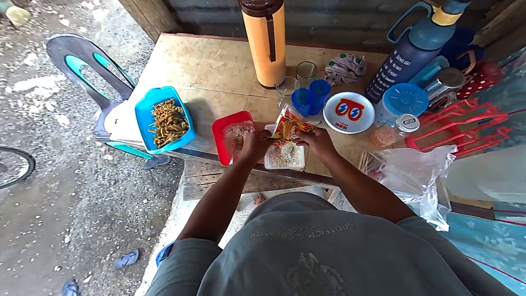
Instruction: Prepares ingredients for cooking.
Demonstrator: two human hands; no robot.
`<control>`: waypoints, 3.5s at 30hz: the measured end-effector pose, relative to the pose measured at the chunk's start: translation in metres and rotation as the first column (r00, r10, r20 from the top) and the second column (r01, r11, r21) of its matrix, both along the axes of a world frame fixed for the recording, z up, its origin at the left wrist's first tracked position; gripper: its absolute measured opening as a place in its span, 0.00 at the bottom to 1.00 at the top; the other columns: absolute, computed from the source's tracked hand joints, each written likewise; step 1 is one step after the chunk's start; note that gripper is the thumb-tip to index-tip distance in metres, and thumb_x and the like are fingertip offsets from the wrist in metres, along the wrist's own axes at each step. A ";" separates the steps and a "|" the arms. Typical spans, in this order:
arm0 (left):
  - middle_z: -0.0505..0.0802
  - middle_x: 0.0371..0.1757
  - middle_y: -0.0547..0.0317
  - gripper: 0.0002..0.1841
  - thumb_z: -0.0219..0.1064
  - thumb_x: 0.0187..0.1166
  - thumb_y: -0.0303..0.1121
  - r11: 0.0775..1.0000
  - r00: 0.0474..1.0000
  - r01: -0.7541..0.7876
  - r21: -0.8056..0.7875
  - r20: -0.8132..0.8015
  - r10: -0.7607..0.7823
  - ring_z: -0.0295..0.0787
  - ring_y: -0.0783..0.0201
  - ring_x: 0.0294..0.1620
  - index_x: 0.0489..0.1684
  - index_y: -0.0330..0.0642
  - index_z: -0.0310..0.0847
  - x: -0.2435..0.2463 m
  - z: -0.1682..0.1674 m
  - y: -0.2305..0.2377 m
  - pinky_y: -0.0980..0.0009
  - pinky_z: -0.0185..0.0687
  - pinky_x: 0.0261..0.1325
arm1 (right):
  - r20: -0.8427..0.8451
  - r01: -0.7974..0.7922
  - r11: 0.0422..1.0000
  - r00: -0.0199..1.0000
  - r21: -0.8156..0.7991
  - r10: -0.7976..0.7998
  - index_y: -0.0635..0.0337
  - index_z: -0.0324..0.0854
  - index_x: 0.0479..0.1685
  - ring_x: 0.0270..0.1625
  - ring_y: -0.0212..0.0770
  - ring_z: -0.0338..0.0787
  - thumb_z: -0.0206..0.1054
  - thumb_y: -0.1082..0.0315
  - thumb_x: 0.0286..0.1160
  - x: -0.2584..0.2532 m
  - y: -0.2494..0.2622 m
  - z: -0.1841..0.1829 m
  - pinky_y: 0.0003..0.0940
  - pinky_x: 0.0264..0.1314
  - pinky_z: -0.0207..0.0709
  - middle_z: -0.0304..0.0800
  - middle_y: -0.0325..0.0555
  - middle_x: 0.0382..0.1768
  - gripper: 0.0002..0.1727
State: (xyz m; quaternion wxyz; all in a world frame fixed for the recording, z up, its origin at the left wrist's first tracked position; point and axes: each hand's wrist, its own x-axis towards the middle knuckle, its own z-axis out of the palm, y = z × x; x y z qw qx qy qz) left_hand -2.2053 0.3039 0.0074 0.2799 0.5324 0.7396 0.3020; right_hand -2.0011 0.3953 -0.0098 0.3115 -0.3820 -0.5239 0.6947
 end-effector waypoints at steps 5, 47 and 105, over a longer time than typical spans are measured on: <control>0.95 0.44 0.45 0.13 0.74 0.79 0.37 1.000 1.000 -0.013 0.009 0.022 0.012 0.91 0.52 0.48 0.41 0.32 0.91 0.004 0.000 -0.003 0.46 0.82 0.59 | 0.074 0.013 0.997 0.997 0.076 -0.019 0.65 0.86 0.42 0.31 0.30 0.92 0.70 0.66 0.83 0.006 -0.002 -0.002 0.28 0.39 0.87 0.93 0.40 0.29 0.09; 0.91 0.40 0.37 0.14 0.71 0.80 0.34 0.988 0.988 0.112 -0.102 -0.093 -0.122 0.88 0.42 0.46 0.37 0.26 0.86 0.009 0.023 0.026 0.40 0.78 0.56 | 0.312 -0.211 0.724 0.950 0.657 -0.006 0.67 0.85 0.39 0.34 0.33 0.83 0.75 0.69 0.75 0.012 0.017 0.028 0.35 0.43 0.79 0.87 0.46 0.32 0.09; 0.84 0.73 0.36 0.26 0.78 0.74 0.31 0.867 0.867 0.498 0.003 -0.008 -0.498 0.81 0.44 0.74 0.71 0.30 0.81 -0.224 -0.009 -0.009 0.49 0.74 0.78 | 0.585 -0.370 0.618 0.790 0.693 -0.183 0.64 0.92 0.50 0.53 0.61 0.95 0.72 0.67 0.78 -0.183 -0.044 0.018 0.67 0.61 0.83 0.96 0.59 0.48 0.11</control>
